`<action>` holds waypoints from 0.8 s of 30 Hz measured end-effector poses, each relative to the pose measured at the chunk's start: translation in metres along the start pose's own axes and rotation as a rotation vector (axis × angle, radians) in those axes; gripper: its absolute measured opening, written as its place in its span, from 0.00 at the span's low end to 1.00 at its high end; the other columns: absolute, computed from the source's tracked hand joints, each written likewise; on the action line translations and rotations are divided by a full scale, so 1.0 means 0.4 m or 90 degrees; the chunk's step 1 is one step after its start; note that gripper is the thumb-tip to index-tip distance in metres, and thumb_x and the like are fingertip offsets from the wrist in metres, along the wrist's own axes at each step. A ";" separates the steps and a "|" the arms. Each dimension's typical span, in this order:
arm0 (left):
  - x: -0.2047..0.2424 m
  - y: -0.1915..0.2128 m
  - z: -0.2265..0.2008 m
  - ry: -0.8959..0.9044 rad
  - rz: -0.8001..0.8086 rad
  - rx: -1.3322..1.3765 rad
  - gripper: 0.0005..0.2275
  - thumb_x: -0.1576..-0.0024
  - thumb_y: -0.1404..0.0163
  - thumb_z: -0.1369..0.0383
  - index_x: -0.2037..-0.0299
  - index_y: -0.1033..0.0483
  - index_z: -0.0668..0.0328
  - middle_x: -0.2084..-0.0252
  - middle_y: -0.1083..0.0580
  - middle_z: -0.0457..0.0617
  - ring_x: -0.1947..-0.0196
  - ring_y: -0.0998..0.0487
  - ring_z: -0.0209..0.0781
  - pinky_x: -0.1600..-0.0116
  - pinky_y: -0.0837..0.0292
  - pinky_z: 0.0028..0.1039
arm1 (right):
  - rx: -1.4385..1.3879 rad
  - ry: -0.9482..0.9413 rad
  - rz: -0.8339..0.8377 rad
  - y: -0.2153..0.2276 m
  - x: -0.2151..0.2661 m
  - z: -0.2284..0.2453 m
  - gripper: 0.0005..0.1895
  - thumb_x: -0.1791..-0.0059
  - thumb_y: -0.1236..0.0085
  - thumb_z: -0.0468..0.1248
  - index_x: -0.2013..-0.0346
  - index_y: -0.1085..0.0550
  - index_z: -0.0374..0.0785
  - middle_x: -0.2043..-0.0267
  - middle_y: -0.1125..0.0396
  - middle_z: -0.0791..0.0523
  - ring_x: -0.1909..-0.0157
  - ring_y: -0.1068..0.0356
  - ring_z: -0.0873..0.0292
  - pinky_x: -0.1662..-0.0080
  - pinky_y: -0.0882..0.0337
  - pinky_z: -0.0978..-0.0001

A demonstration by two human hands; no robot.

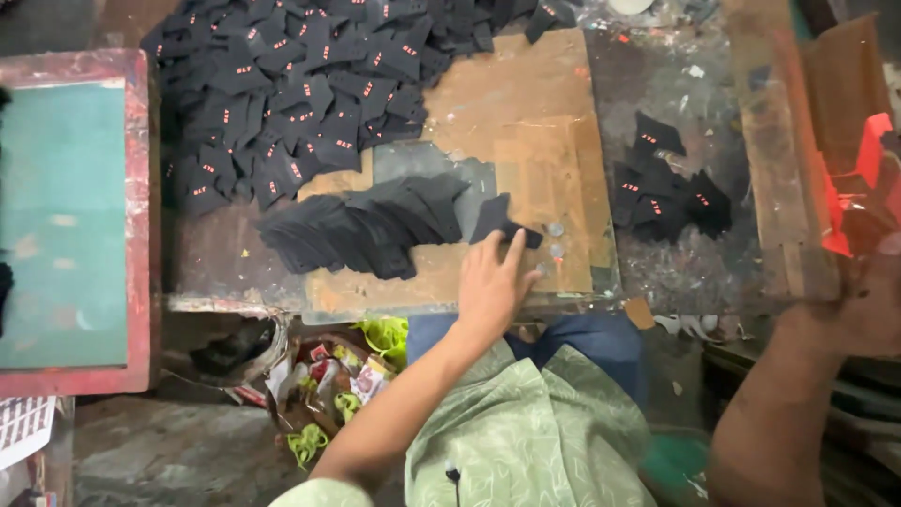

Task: The person repeatedly picks up small black fabric tags from a pile, places them onto a red inked screen printing frame, and presses them down with a squeegee to transfer a red logo. The person then removes the printed tags and places them into a separate pile on the table.

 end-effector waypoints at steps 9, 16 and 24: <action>-0.075 -0.110 0.011 -0.186 0.099 -0.113 0.31 0.43 0.48 0.48 0.37 0.31 0.67 0.29 0.37 0.59 0.28 0.41 0.57 0.27 0.50 0.50 | -0.427 -0.342 0.131 0.355 0.027 -0.533 0.15 0.40 0.52 0.37 0.47 0.24 0.28 0.57 0.27 0.49 0.61 0.27 0.57 0.52 0.22 0.65; -0.061 -0.093 -0.018 -0.202 0.158 -0.083 0.34 0.42 0.51 0.46 0.32 0.33 0.65 0.29 0.39 0.59 0.29 0.43 0.57 0.26 0.53 0.54 | 0.002 0.000 0.152 0.223 -0.001 -0.248 0.15 0.36 0.54 0.32 0.46 0.23 0.22 0.51 0.25 0.45 0.56 0.24 0.53 0.50 0.19 0.62; -0.051 -0.101 -0.027 -0.220 0.179 -0.165 0.37 0.43 0.53 0.42 0.33 0.34 0.68 0.27 0.40 0.58 0.26 0.44 0.56 0.25 0.56 0.54 | 0.057 0.139 0.197 -0.099 0.073 0.132 0.16 0.32 0.58 0.28 0.40 0.28 0.14 0.41 0.28 0.39 0.46 0.25 0.48 0.38 0.21 0.50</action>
Point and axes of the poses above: each hand's wrist, its own x-axis away from the middle knuckle, its own y-axis out of the back of the hand, z = x × y, the point moved 8 cm from there along -x, towards the middle knuckle
